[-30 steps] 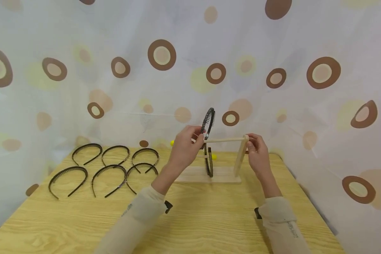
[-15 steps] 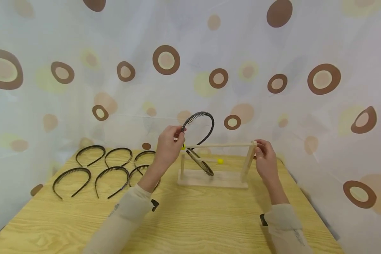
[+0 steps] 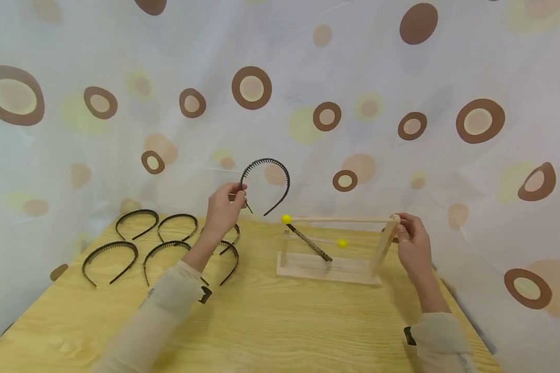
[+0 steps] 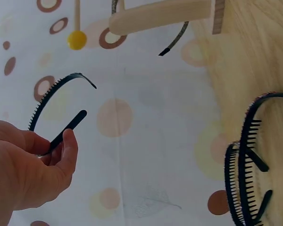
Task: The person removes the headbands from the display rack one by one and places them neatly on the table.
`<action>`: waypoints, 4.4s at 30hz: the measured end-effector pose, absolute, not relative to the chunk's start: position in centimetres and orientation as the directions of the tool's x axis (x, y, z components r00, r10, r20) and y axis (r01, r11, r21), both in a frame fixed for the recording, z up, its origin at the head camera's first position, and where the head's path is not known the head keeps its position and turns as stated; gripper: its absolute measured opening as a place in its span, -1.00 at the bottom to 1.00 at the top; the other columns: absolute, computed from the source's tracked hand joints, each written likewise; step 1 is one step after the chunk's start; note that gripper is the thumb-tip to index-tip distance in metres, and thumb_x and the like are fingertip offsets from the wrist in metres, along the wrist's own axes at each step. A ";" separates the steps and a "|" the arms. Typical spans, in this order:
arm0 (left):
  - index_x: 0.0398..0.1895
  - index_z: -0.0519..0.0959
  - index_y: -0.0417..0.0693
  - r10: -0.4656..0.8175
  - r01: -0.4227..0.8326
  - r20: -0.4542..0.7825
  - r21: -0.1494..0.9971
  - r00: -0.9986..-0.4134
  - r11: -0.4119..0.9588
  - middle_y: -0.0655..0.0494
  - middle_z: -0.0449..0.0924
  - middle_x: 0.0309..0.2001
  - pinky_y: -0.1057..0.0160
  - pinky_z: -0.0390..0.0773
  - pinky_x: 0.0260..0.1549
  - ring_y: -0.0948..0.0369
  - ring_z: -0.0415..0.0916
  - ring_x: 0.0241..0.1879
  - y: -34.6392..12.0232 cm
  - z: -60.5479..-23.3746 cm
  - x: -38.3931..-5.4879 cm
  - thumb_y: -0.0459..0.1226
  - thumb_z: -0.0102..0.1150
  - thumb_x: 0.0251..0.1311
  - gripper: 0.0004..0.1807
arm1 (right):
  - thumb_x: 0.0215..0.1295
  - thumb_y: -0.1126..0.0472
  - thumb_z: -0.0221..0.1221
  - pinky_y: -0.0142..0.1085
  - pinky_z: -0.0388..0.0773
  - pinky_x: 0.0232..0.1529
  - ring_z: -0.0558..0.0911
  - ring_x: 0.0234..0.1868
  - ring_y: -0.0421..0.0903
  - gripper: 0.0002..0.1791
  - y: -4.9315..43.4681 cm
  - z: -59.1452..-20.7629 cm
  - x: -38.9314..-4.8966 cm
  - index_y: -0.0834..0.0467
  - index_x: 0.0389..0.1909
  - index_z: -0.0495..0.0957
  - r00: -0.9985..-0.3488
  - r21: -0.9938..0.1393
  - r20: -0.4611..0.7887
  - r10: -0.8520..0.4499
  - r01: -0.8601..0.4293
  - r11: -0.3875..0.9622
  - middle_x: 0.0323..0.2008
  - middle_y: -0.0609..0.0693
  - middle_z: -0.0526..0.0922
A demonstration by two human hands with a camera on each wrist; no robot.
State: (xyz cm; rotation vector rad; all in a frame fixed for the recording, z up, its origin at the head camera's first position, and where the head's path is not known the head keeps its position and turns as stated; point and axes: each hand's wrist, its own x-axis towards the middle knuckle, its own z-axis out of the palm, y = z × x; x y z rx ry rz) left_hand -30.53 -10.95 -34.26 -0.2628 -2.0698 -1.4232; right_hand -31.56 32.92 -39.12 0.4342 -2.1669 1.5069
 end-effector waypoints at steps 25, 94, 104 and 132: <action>-0.09 0.53 -0.44 -0.122 -0.084 -0.046 0.938 -0.992 0.337 -0.28 0.53 -0.28 0.00 0.70 -0.20 -0.19 0.69 -0.26 -11.0 -42.2 -35.9 -0.55 -0.03 0.39 -0.84 | 0.65 0.19 -0.14 -0.54 0.55 -0.11 0.51 -0.01 -0.28 -0.56 38.2 -40.0 -30.1 0.26 0.42 0.25 -0.847 -0.797 0.526 0.073 -0.462 0.388 0.13 -0.14 0.43; 0.14 0.60 0.16 0.791 0.612 0.402 -0.502 -0.460 0.611 0.24 0.44 0.03 0.32 0.35 -0.15 0.25 0.33 -0.10 6.8 -39.8 -32.8 -0.21 -0.01 0.57 -0.76 | 0.58 0.18 0.01 -0.51 0.57 -0.09 0.53 0.03 -0.23 -0.58 38.2 -39.9 -29.8 0.16 0.38 0.37 -0.874 -0.880 0.475 0.106 -0.468 0.085 0.10 -0.07 0.47; 0.13 0.62 0.20 0.764 0.618 0.429 -0.452 -0.481 0.643 0.23 0.37 -0.03 0.31 0.31 -0.22 0.24 0.24 -0.16 7.5 -39.9 -32.5 -0.18 -0.04 0.58 -0.74 | 0.59 0.16 0.01 -0.52 0.56 -0.09 0.54 0.02 -0.24 -0.56 38.3 -40.0 -29.8 0.17 0.39 0.36 -0.872 -0.877 0.475 0.114 -0.460 0.137 0.10 -0.09 0.47; -0.02 0.58 -0.10 0.602 0.846 0.607 0.259 -0.518 0.466 0.11 0.47 -0.06 0.54 0.38 -0.03 0.26 0.44 -0.06 7.2 -38.9 -29.5 -0.35 0.06 0.51 -0.87 | 0.59 0.19 -0.02 -0.51 0.55 -0.06 0.50 0.07 -0.24 -0.54 38.4 -39.8 -29.7 0.21 0.41 0.32 -0.880 -0.884 0.465 0.092 -0.458 0.091 0.11 -0.08 0.45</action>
